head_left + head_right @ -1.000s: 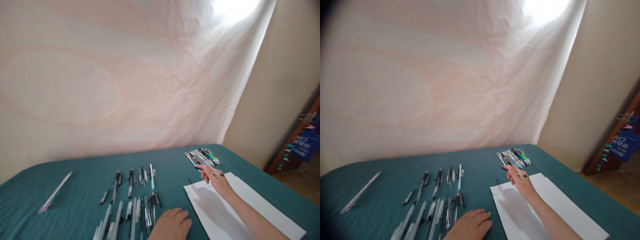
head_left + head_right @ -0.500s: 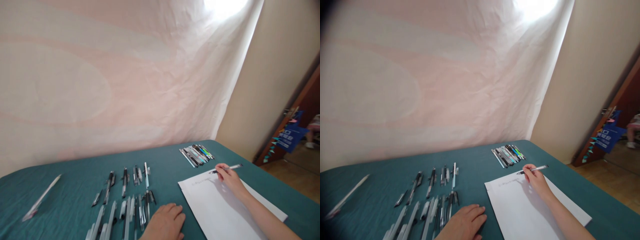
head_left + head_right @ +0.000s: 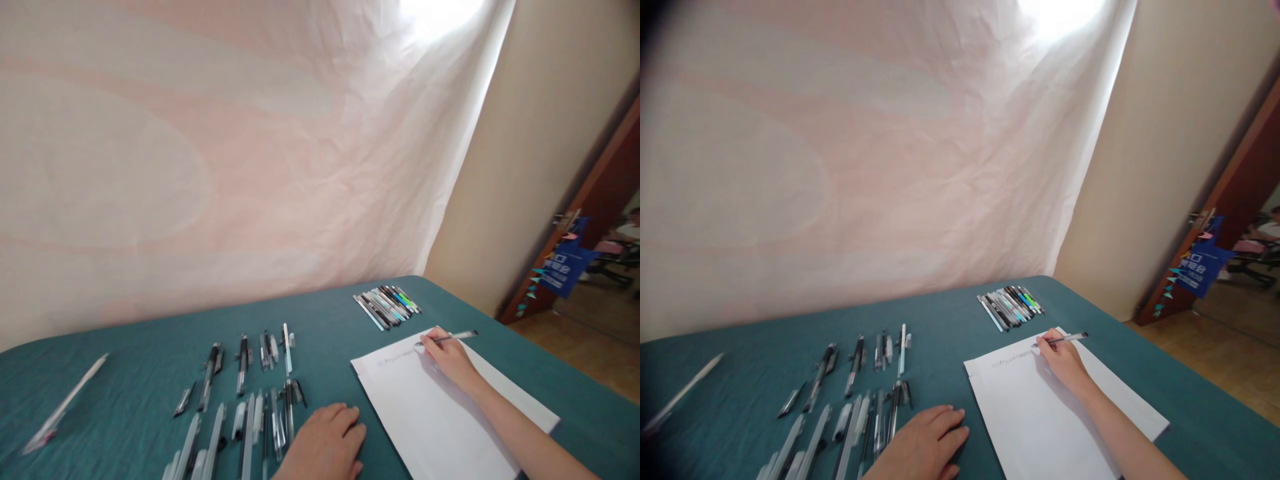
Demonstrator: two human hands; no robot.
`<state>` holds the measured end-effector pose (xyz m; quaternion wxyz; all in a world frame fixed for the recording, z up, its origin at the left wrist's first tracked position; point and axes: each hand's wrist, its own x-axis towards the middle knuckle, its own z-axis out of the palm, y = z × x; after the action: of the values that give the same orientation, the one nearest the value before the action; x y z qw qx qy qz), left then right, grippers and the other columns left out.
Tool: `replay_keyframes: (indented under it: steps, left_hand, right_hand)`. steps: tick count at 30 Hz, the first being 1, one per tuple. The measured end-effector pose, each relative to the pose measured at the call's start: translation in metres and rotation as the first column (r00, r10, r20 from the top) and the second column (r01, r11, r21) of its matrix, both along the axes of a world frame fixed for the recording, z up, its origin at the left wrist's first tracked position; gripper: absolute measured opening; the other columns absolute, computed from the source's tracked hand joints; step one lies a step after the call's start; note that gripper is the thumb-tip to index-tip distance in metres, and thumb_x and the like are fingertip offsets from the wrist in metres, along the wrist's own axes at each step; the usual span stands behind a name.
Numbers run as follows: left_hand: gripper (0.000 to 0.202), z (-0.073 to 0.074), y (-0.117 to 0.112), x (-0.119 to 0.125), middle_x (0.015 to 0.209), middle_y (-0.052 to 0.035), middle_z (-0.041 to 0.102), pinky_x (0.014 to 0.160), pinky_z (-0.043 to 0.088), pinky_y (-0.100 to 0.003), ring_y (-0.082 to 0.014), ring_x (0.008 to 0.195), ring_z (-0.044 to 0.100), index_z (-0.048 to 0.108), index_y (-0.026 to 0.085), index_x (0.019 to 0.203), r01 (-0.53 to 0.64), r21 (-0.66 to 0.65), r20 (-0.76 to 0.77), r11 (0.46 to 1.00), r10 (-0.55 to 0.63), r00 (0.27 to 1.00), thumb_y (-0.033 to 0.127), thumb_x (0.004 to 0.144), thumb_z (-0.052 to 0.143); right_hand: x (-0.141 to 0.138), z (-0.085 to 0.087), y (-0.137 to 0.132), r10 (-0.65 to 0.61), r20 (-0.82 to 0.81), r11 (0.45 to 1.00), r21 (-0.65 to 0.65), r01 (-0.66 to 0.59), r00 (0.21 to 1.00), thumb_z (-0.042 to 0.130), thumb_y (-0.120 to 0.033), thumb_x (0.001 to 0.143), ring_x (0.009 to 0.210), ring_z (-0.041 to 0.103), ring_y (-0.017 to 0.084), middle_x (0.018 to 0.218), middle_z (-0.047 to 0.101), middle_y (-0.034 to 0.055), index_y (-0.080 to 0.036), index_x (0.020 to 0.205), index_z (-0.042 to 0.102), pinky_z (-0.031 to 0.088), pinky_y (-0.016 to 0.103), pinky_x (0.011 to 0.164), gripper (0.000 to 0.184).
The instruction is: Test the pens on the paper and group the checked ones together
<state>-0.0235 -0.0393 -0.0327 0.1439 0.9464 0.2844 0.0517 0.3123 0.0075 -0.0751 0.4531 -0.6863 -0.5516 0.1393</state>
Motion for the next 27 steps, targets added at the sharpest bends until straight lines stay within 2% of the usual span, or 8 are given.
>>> replay_keyframes:
  steps: [6, 16, 27]
  left_hand:
    - [0.039, -0.0015, -0.0001, 0.0001, 0.129, -0.0068, 0.049, 0.097, 0.037, -0.040, -0.0264, 0.116, 0.045, 0.052, 0.022, 0.117, -0.004, -0.009, -0.013, 1.000, 0.004, 1.000, 0.032, 0.080, 0.052]
    - [0.039, -0.0007, -0.0006, 0.0014, 0.129, -0.0071, 0.049, 0.097, 0.037, -0.041, -0.0268, 0.116, 0.045, 0.052, 0.022, 0.117, -0.010, -0.020, -0.014, 1.000, 0.009, 1.000, 0.032, 0.079, 0.052]
    - [0.039, -0.0012, -0.0015, 0.0022, 0.129, -0.0072, 0.050, 0.097, 0.036, -0.040, -0.0266, 0.116, 0.045, 0.053, 0.022, 0.117, -0.016, -0.022, 0.000, 1.000, 0.016, 1.000, 0.031, 0.079, 0.053]
  right_hand:
    - [0.0056, -0.0054, 0.0016, -0.050, 0.091, 0.999, -0.007, 0.051, 0.995, 0.045, -0.039, 0.073, 0.043, 0.043, 0.013, 0.042, 0.043, -0.0053, -0.021, 0.054, 0.047, 0.031, 0.024, 0.046, 0.027]
    - [0.0058, -0.0033, 0.0008, -0.006, 0.194, 0.999, -0.035, 0.013, 0.981, 0.044, -0.039, 0.074, 0.051, 0.048, 0.015, 0.048, 0.048, -0.0040, -0.021, 0.056, 0.047, 0.034, 0.026, 0.052, 0.025]
    - [0.0096, -0.0072, 0.0030, -0.018, 0.227, 0.999, -0.035, 0.027, 0.974, 0.042, -0.036, 0.074, 0.050, 0.047, 0.015, 0.047, 0.046, -0.0045, -0.021, 0.055, 0.044, 0.035, 0.025, 0.052, 0.024]
